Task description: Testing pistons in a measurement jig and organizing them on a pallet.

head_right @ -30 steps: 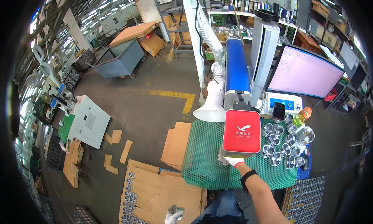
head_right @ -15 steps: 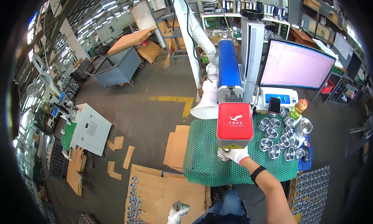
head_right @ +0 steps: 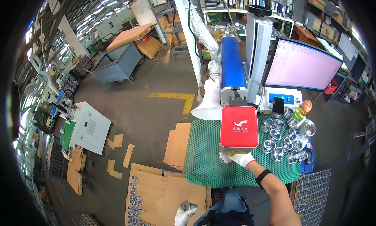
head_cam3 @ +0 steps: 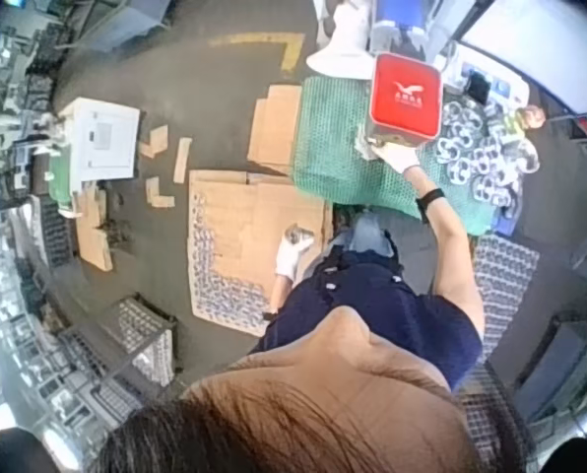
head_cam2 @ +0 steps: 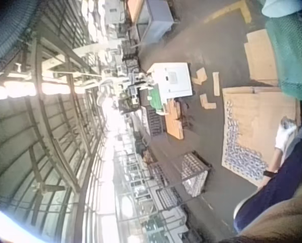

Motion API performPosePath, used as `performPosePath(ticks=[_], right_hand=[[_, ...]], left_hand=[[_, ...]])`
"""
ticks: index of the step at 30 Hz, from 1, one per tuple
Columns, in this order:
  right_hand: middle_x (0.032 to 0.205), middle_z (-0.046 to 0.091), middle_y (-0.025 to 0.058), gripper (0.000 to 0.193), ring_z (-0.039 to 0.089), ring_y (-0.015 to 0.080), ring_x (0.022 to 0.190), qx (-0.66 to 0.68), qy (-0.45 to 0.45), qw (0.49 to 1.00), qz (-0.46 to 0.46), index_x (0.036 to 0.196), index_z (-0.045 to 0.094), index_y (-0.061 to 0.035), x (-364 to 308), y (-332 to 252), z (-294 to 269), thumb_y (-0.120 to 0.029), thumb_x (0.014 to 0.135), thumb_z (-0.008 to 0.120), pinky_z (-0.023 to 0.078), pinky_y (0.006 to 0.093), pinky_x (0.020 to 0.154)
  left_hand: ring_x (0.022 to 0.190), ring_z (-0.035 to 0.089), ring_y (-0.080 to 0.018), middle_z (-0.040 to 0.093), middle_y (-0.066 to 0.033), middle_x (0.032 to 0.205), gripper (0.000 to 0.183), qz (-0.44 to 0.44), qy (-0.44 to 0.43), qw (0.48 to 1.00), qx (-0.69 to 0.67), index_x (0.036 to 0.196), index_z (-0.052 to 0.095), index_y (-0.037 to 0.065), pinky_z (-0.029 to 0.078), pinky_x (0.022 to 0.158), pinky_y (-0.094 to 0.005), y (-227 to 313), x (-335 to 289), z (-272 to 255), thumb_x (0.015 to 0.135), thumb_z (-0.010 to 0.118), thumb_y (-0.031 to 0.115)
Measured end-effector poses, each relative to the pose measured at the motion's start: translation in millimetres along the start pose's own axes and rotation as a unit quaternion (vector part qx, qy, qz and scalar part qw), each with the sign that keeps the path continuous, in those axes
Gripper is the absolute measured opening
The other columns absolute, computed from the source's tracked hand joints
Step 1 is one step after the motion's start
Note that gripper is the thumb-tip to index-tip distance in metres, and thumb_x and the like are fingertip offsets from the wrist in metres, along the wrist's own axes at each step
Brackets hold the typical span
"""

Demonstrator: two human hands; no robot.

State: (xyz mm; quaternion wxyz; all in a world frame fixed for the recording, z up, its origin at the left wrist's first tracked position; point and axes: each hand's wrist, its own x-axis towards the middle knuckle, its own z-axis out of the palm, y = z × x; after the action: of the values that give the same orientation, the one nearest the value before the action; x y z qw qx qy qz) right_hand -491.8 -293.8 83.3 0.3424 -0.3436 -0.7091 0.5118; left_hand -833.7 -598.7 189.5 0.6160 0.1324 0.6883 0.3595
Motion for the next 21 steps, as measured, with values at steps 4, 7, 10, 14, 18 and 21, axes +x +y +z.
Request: performPosePath(ticks=[4,7,10,14,18,21], right_hand=[[0.146,0.048,0.0108,0.047,0.048,0.0306,0.132,0.500,0.134,0.843,0.147,0.142,0.044,-0.0148,23,-54,25,-0.040,0.103,0.038,0.042,0.0459,0.109],[0.146,0.046,0.0144,0.045,0.050,0.0330,0.130,0.831,0.247,0.431,0.251,0.144,0.040,-0.0140,37,-109,30,-0.037,0.106,0.031,0.043,0.0509,0.111],[0.149,0.042,0.0165,0.048,0.047,0.0341,0.134,0.315,0.101,0.913,0.238,0.147,0.037,-0.0107,17,-15,18,-0.037,0.107,0.030,0.041,0.0526,0.112],[0.153,0.037,0.0182,0.050,0.044,0.0354,0.137,0.205,0.050,0.948,0.238,0.149,0.034,-0.0097,23,-32,23,-0.037,0.107,0.029,0.038,0.0554,0.114],[0.151,0.038,0.0198,0.051,0.042,0.0388,0.137,0.806,0.197,0.511,0.224,0.147,0.035,-0.0082,31,-70,23,-0.039,0.107,0.030,0.038,0.0586,0.112],[0.147,0.041,0.0210,0.053,0.044,0.0402,0.135,0.805,0.176,0.515,0.238,0.145,0.038,-0.0061,32,-86,16,-0.041,0.106,0.035,0.038,0.0606,0.111]], left_hand=[[0.104,0.065,-0.0233,0.062,-0.0173,0.117,0.088,0.030,0.011,0.999,-0.011,0.140,0.033,-0.002,0.055,0.091,-0.0354,-11,11,-11,0.071,0.086,0.000],[0.109,0.062,-0.0222,0.059,-0.0156,0.120,0.087,0.045,0.032,0.998,0.002,0.140,0.036,-0.002,0.055,0.091,-0.0351,6,3,-4,0.070,0.087,0.003],[0.112,0.060,-0.0213,0.057,-0.0147,0.123,0.085,0.024,0.024,0.999,-0.002,0.138,0.039,-0.002,0.054,0.092,-0.0346,24,0,7,0.070,0.089,0.007],[0.112,0.059,-0.0214,0.057,-0.0153,0.125,0.088,0.028,0.039,0.999,0.003,0.139,0.039,-0.002,0.053,0.094,-0.0349,10,18,3,0.068,0.090,0.010],[0.114,0.059,-0.0226,0.057,-0.0164,0.128,0.091,0.049,0.035,0.997,0.048,0.140,0.038,-0.003,0.051,0.097,-0.0359,3,35,3,0.068,0.091,0.012],[0.115,0.059,-0.0233,0.058,-0.0173,0.127,0.089,0.068,0.020,0.997,0.018,0.140,0.040,-0.003,0.050,0.099,-0.0364,21,17,9,0.068,0.091,0.012]])
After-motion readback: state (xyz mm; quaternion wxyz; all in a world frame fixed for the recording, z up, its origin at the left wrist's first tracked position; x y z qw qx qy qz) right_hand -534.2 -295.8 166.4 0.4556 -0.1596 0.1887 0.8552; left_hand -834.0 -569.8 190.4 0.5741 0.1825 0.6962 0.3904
